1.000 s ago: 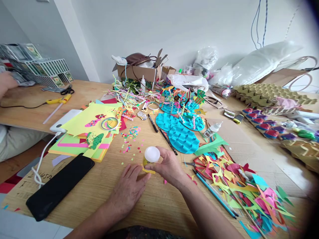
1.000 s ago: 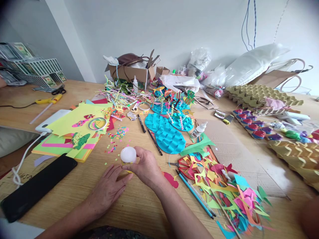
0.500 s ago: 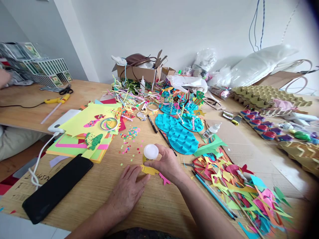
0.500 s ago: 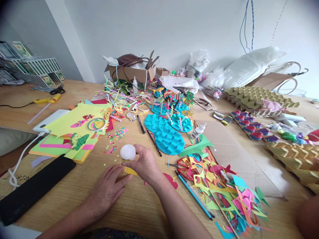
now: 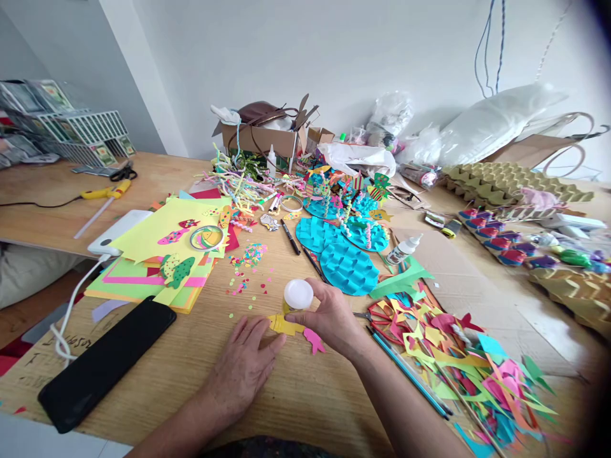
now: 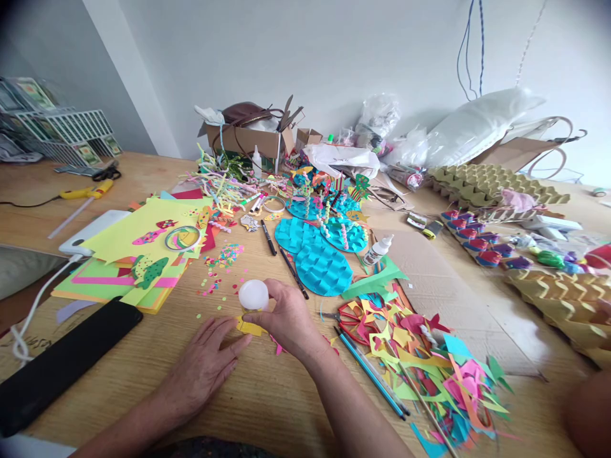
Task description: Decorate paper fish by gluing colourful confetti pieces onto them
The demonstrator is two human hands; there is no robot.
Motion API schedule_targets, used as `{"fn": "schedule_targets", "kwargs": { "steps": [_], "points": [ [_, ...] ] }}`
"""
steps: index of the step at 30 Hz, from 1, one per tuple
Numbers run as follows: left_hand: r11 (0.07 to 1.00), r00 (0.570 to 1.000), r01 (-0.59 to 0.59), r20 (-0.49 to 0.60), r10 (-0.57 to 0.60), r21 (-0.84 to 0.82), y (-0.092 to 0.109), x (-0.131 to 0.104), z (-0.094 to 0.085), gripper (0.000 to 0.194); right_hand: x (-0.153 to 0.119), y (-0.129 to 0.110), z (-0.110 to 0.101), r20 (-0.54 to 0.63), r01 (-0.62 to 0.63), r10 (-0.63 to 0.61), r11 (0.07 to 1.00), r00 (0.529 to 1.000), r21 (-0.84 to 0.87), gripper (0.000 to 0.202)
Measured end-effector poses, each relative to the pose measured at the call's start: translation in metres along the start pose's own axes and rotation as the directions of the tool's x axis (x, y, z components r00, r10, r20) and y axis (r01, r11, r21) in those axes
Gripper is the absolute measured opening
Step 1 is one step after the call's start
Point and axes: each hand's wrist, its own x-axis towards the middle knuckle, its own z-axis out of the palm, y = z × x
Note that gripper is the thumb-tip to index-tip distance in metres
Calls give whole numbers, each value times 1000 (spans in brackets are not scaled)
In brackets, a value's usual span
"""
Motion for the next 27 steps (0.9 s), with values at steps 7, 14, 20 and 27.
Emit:
{"fn": "schedule_targets", "kwargs": {
  "steps": [7, 14, 20, 27],
  "points": [
    [998, 999, -24, 50, 21, 55, 1, 3, -4, 33, -1, -1, -1, 5, -6, 6, 1000, 1000, -15, 17],
    [997, 994, 48, 91, -54, 60, 6, 7, -1, 35, -4, 1, -5, -11, -5, 5, 1000, 1000, 5, 18],
    [996, 989, 65, 128, -72, 65, 7, 7, -1, 39, -6, 5, -4, -13, -2, 2, 999, 1000, 37, 18],
    [995, 986, 77, 144, -86, 69, 8, 8, -2, 36, -9, 7, -3, -8, -4, 5, 995, 1000, 96, 18]
  ]
}}
